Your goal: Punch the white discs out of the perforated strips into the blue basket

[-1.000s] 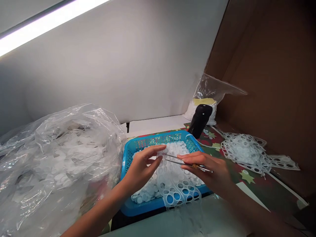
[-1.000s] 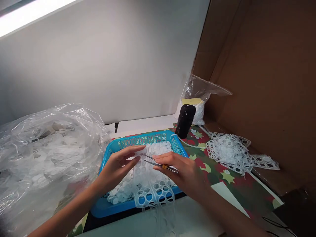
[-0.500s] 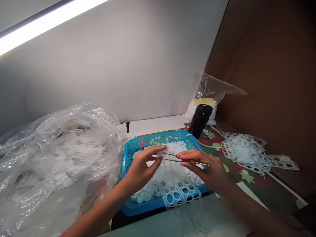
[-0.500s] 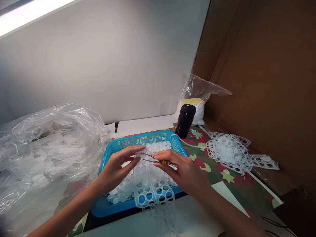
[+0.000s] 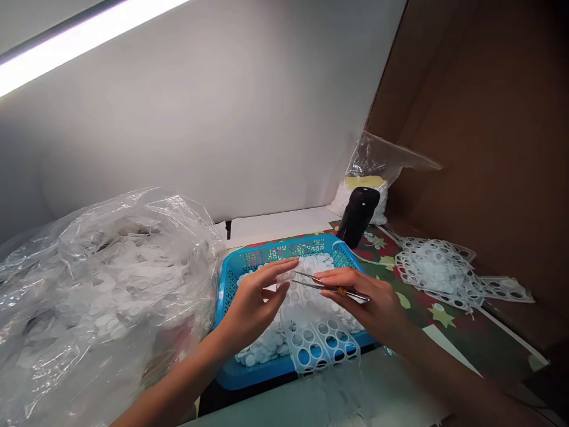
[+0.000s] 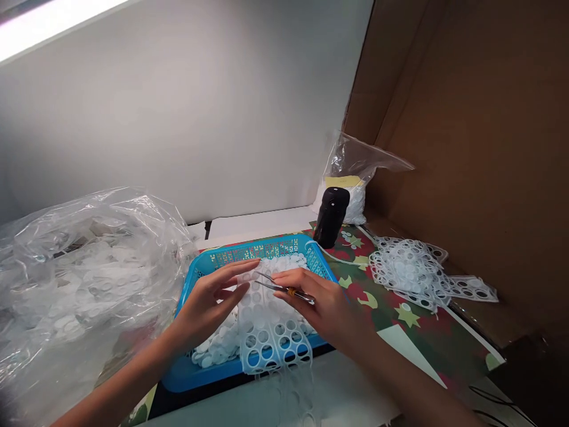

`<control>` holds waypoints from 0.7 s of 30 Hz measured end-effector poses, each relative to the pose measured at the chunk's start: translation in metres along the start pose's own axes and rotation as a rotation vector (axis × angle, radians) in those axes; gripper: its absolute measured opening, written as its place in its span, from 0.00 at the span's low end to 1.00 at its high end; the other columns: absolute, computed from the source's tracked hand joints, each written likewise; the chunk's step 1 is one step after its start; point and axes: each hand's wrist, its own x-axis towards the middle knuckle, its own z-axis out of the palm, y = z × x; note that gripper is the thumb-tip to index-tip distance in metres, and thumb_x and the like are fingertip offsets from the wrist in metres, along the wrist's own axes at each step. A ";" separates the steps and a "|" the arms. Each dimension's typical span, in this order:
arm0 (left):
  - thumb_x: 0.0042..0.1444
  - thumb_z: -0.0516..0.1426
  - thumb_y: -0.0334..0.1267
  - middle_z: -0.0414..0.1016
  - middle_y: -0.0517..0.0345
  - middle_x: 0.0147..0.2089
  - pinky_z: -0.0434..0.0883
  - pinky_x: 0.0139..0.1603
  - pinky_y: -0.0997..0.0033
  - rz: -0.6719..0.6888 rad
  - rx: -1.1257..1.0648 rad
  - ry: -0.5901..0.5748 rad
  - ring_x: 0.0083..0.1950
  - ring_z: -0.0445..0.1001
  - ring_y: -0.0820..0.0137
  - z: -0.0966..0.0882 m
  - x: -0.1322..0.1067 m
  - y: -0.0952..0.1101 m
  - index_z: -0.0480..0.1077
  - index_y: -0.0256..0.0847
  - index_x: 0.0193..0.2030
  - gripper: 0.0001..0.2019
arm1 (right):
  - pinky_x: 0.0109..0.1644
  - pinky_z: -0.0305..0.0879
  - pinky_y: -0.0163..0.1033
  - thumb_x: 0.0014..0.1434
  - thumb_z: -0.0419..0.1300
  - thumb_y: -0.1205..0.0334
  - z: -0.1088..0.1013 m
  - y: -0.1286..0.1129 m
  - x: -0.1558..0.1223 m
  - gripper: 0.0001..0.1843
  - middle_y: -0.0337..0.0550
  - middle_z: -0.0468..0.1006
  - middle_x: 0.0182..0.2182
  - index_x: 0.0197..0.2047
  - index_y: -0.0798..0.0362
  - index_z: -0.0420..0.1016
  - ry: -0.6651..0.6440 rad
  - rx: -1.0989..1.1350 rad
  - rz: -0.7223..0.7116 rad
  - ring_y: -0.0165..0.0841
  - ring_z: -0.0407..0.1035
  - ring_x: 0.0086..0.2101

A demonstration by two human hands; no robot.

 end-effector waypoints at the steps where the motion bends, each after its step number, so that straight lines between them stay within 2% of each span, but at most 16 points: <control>1: 0.59 0.51 0.33 0.67 0.57 0.57 0.76 0.37 0.75 0.004 0.003 -0.005 0.53 0.69 0.67 0.000 0.000 0.000 0.65 0.48 0.54 0.16 | 0.42 0.73 0.38 0.58 0.59 0.69 0.000 0.000 0.000 0.13 0.40 0.75 0.43 0.46 0.47 0.69 -0.002 0.000 -0.006 0.34 0.70 0.46; 7: 0.60 0.50 0.31 0.67 0.59 0.57 0.69 0.54 0.65 0.083 0.088 -0.026 0.58 0.65 0.68 0.001 0.002 -0.003 0.64 0.48 0.55 0.17 | 0.46 0.71 0.36 0.58 0.58 0.70 0.000 -0.001 0.002 0.13 0.39 0.75 0.43 0.46 0.48 0.68 -0.028 -0.029 -0.037 0.32 0.69 0.46; 13: 0.59 0.51 0.29 0.70 0.59 0.55 0.64 0.59 0.64 0.114 0.113 -0.004 0.56 0.66 0.69 0.000 0.002 -0.002 0.66 0.46 0.54 0.17 | 0.46 0.70 0.34 0.60 0.56 0.70 0.001 -0.004 0.005 0.12 0.41 0.74 0.43 0.47 0.49 0.67 -0.068 -0.048 -0.050 0.31 0.68 0.47; 21: 0.58 0.51 0.28 0.68 0.59 0.56 0.61 0.61 0.60 0.106 0.135 0.018 0.58 0.65 0.67 -0.001 0.002 -0.002 0.65 0.47 0.55 0.19 | 0.47 0.68 0.35 0.61 0.55 0.69 0.001 -0.010 0.013 0.10 0.42 0.73 0.43 0.46 0.51 0.66 -0.125 -0.047 -0.032 0.31 0.67 0.46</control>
